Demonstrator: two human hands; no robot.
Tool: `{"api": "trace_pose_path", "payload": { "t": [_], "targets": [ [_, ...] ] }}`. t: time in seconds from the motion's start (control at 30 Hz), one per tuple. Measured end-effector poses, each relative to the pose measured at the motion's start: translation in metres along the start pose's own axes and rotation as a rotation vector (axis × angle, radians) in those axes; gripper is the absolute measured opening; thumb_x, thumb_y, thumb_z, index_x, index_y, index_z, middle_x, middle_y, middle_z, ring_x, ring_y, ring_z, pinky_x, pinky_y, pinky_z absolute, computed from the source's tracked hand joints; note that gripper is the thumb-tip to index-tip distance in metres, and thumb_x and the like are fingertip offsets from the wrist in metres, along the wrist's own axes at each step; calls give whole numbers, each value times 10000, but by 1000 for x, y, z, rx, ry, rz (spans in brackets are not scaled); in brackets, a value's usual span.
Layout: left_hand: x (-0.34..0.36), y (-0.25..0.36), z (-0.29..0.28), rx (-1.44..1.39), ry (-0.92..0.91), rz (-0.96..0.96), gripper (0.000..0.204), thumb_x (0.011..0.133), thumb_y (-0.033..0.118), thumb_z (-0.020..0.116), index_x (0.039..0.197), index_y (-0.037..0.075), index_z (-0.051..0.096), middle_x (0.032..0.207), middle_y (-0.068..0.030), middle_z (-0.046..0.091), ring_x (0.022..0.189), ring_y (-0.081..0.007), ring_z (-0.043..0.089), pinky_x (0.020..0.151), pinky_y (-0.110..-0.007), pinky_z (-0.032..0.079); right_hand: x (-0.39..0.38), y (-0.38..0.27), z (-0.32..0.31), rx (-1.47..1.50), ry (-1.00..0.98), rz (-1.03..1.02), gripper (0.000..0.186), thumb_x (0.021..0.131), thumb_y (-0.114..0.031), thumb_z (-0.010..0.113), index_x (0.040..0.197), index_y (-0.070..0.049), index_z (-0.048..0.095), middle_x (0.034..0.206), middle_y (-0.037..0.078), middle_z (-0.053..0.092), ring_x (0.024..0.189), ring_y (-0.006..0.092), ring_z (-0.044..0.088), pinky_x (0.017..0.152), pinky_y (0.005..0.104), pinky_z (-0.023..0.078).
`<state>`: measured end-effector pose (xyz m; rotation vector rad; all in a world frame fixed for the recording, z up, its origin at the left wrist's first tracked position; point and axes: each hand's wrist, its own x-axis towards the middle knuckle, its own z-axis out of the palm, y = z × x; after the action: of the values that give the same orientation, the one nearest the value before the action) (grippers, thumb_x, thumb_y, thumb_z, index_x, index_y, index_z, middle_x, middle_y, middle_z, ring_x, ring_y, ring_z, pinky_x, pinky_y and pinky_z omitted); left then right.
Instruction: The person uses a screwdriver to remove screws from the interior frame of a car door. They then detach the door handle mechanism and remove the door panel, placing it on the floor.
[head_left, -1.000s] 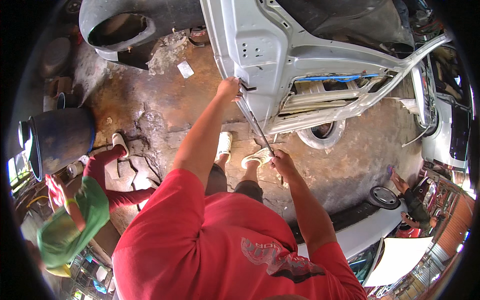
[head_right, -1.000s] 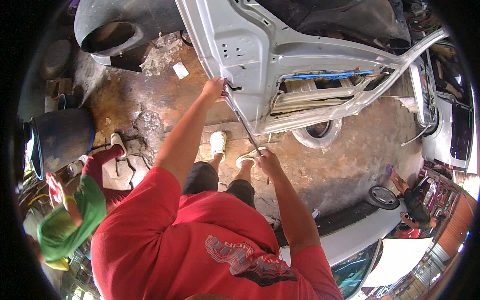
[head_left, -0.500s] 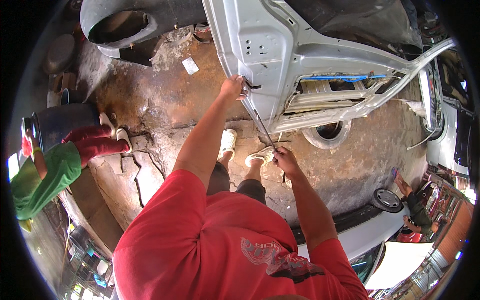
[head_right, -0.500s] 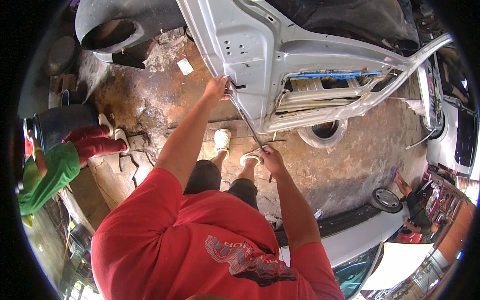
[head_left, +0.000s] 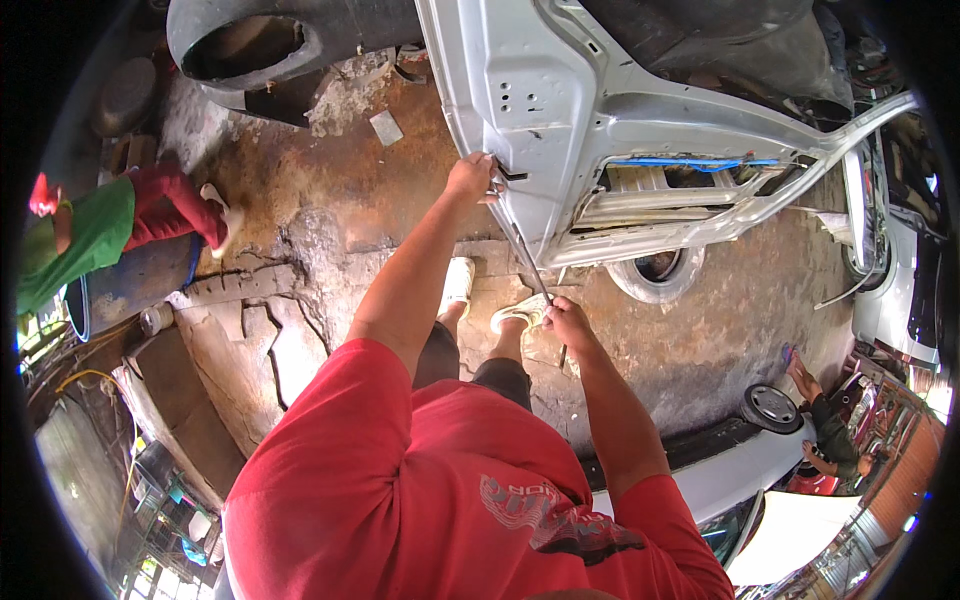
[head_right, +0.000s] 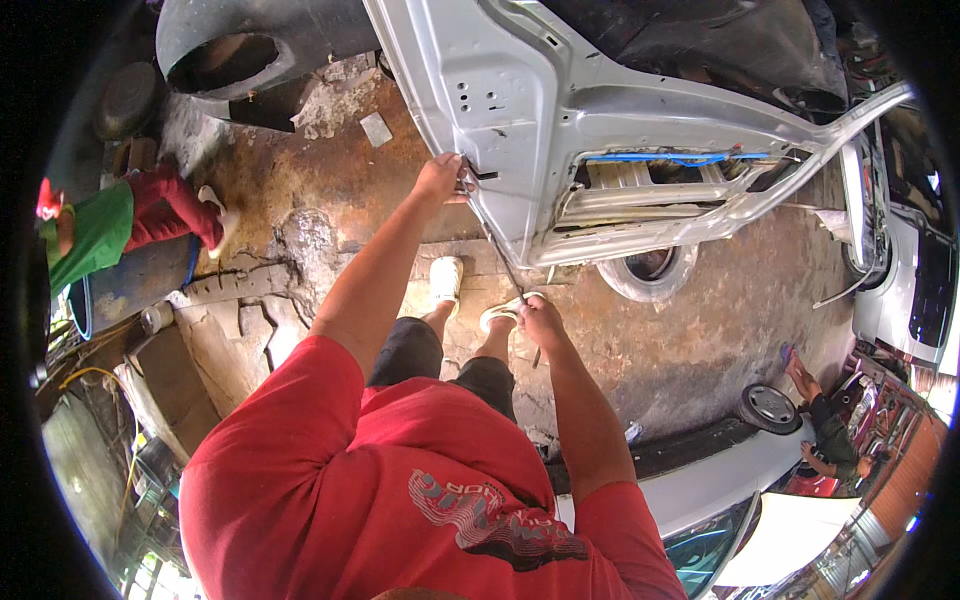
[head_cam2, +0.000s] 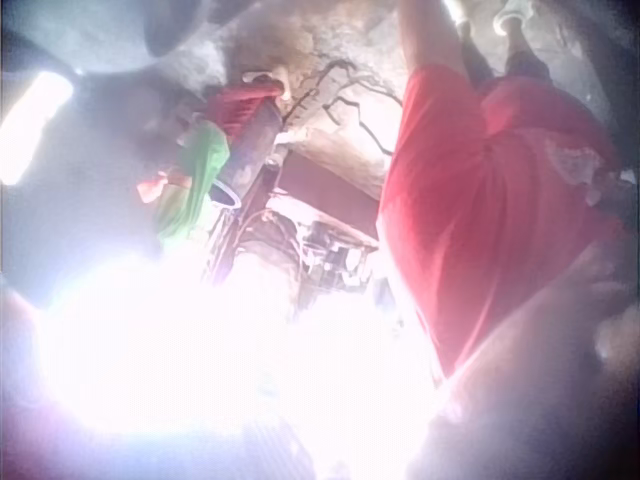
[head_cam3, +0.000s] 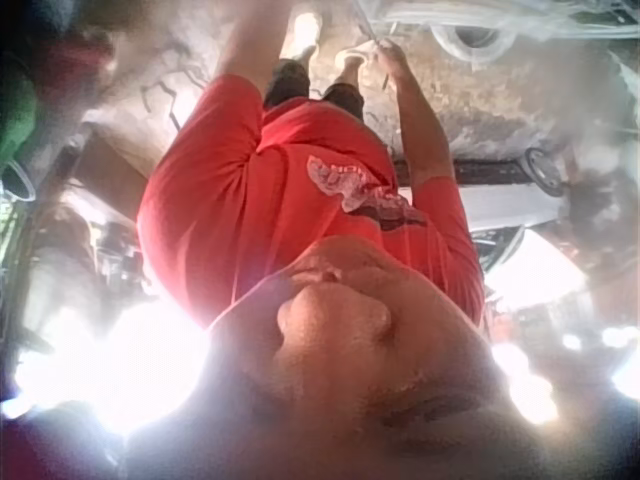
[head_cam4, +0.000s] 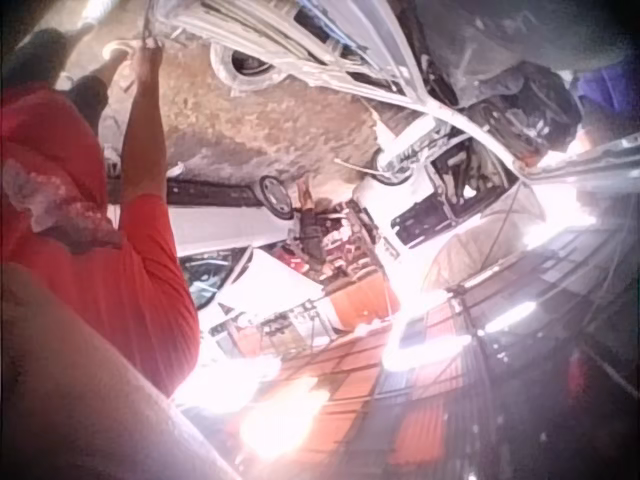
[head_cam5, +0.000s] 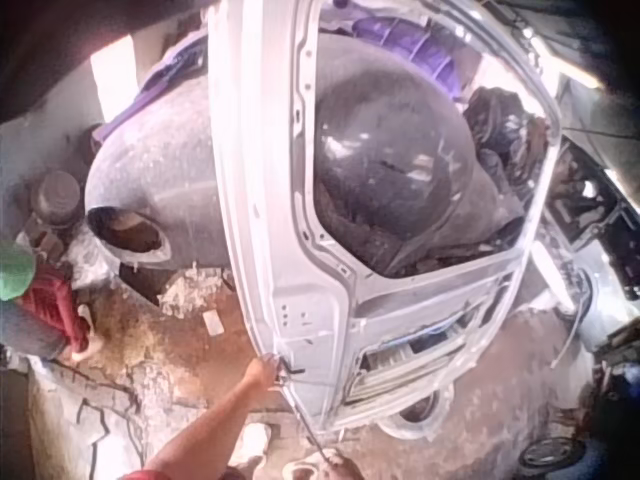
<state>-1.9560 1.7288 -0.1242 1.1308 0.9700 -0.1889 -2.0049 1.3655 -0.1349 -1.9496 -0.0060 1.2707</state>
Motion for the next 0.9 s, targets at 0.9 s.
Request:
{"api": "trace_pose_path", "payload": {
  "t": [0.9],
  "targets": [
    [-11,21,-3,-214,-18,-138,244,1034,246,436,1018,76,609,858,-37,652,782,-194,694,665,-325,573,-126,-177,-35,236,-253,207,217,982,-230,547,1038,-31,615,637,-3,477,484,96,397,446,276,343]
  ]
}}
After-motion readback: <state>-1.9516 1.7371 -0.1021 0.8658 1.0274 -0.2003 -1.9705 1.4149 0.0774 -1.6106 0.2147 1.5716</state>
